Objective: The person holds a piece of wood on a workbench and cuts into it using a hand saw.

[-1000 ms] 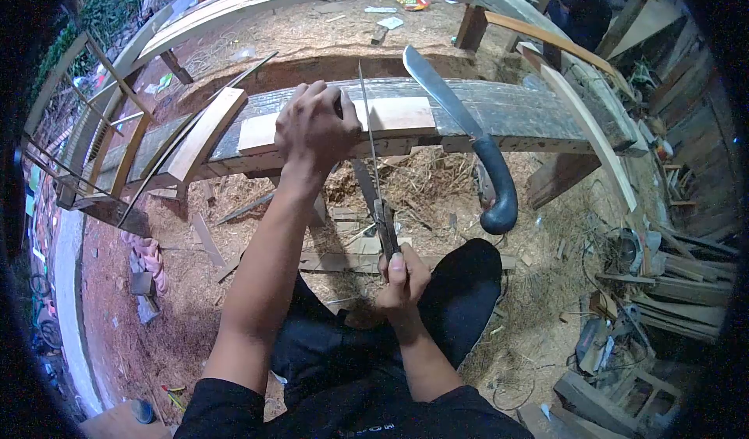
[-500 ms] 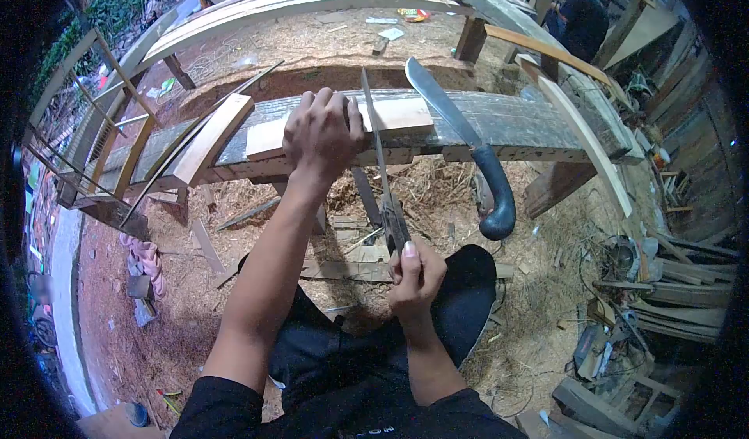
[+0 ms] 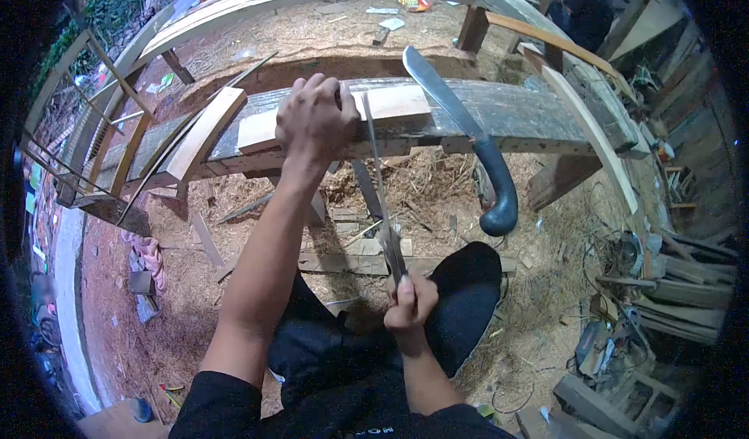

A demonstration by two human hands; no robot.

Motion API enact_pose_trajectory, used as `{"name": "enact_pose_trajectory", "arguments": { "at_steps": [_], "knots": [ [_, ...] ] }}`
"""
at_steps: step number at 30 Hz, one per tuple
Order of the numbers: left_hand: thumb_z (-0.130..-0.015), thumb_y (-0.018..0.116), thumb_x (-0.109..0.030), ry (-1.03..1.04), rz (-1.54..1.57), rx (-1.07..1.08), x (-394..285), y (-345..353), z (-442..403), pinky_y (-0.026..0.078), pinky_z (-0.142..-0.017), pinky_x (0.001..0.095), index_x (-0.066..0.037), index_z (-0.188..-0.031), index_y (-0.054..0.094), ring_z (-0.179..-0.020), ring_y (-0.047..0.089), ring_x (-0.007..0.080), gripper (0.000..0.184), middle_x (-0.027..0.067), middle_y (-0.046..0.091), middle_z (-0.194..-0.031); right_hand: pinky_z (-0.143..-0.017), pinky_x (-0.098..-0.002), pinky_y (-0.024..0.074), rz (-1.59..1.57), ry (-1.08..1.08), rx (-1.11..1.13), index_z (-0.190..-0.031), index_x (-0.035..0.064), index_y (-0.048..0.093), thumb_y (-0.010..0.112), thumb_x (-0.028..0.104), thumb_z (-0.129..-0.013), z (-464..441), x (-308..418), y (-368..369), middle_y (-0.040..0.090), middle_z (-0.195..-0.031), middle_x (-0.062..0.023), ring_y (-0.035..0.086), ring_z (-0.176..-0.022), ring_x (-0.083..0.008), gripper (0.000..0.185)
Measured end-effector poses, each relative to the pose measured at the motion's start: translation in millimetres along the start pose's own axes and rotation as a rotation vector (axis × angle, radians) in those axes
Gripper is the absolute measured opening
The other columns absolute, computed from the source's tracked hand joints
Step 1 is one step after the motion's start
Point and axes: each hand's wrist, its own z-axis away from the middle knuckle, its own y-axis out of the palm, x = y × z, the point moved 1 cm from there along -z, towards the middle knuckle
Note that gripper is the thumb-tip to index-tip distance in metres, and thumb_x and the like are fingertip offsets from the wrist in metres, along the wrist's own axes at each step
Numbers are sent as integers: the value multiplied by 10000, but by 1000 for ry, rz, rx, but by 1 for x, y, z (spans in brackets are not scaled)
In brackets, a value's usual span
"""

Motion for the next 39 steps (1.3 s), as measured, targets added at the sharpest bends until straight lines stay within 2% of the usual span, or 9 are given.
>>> {"name": "enact_pose_trajectory", "arguments": {
  "at_steps": [2, 5, 10, 14, 15, 19, 30, 36, 39],
  "knots": [
    [-921, 610, -245, -6, 3, -6, -1, -1, -2, 534, -817, 435, -57, -821, 746, -897, 670, 293, 253, 103, 717, -906, -475, -326, 287, 98, -15, -2, -654, 58, 426, 464, 303, -1037, -26, 13, 11, 410, -531, -5, 397, -473, -111, 456],
    [-930, 604, -246, -7, -13, 1, 0, -2, -4, 536, -817, 433, -54, -814, 742, -897, 671, 293, 264, 105, 717, -902, -464, -290, 267, 22, 29, 23, -665, 54, 425, 462, 311, -1061, -48, 31, 32, 429, -563, -25, 375, -484, -89, 473],
    [-929, 606, -244, -22, -28, 11, 2, 0, -7, 538, -819, 430, -51, -815, 742, -897, 672, 296, 262, 109, 716, -894, -450, -277, 270, 33, 16, 31, -670, 27, 470, 474, 365, -1039, 8, 26, -7, 444, -567, -22, 377, -473, -85, 500],
    [-921, 604, -241, 8, -14, -23, 1, 2, -3, 530, -827, 435, -51, -814, 744, -892, 672, 297, 259, 112, 721, -898, -477, -313, 310, 154, 7, 60, -681, 39, 472, 473, 262, -1048, -29, 41, 6, 442, -558, -9, 429, -491, -109, 429],
    [-918, 604, -244, 18, 5, -13, 2, 1, -4, 528, -826, 434, -53, -811, 743, -887, 671, 298, 260, 111, 721, -894, -493, -320, 311, 80, 46, -60, -699, 38, 479, 487, 228, -1037, -42, 45, 25, 436, -578, -7, 437, -512, -114, 387],
    [-914, 604, -246, 16, 30, 12, 2, -4, -1, 523, -819, 432, -58, -792, 741, -874, 667, 301, 262, 109, 718, -890, -507, -274, 287, 29, 44, 89, -726, 45, 433, 422, 227, -1076, -48, 46, 22, 385, -603, 2, 364, -528, -83, 395],
    [-928, 592, -248, -8, 50, 38, -1, -6, 0, 528, -838, 421, -49, -789, 744, -892, 662, 299, 286, 114, 712, -883, -488, -268, 290, 61, 36, 33, -670, 44, 432, 435, 254, -1049, -21, 38, 20, 417, -580, -11, 365, -500, -87, 434],
    [-915, 602, -255, 2, 28, 30, 1, -4, 0, 530, -835, 424, -48, -786, 748, -886, 668, 298, 285, 115, 715, -867, -456, -271, 289, -29, 20, -28, -679, 26, 456, 464, 356, -1040, 17, 22, 4, 433, -558, -25, 384, -471, -94, 489],
    [-894, 609, -245, 10, 28, 19, -2, -7, 0, 530, -836, 431, -47, -761, 744, -887, 676, 301, 274, 111, 723, -861, -452, -315, 278, 69, -58, -15, -629, 56, 460, 458, 332, -1032, -15, 16, 17, 427, -532, 2, 407, -454, -114, 489]
  ]
}}
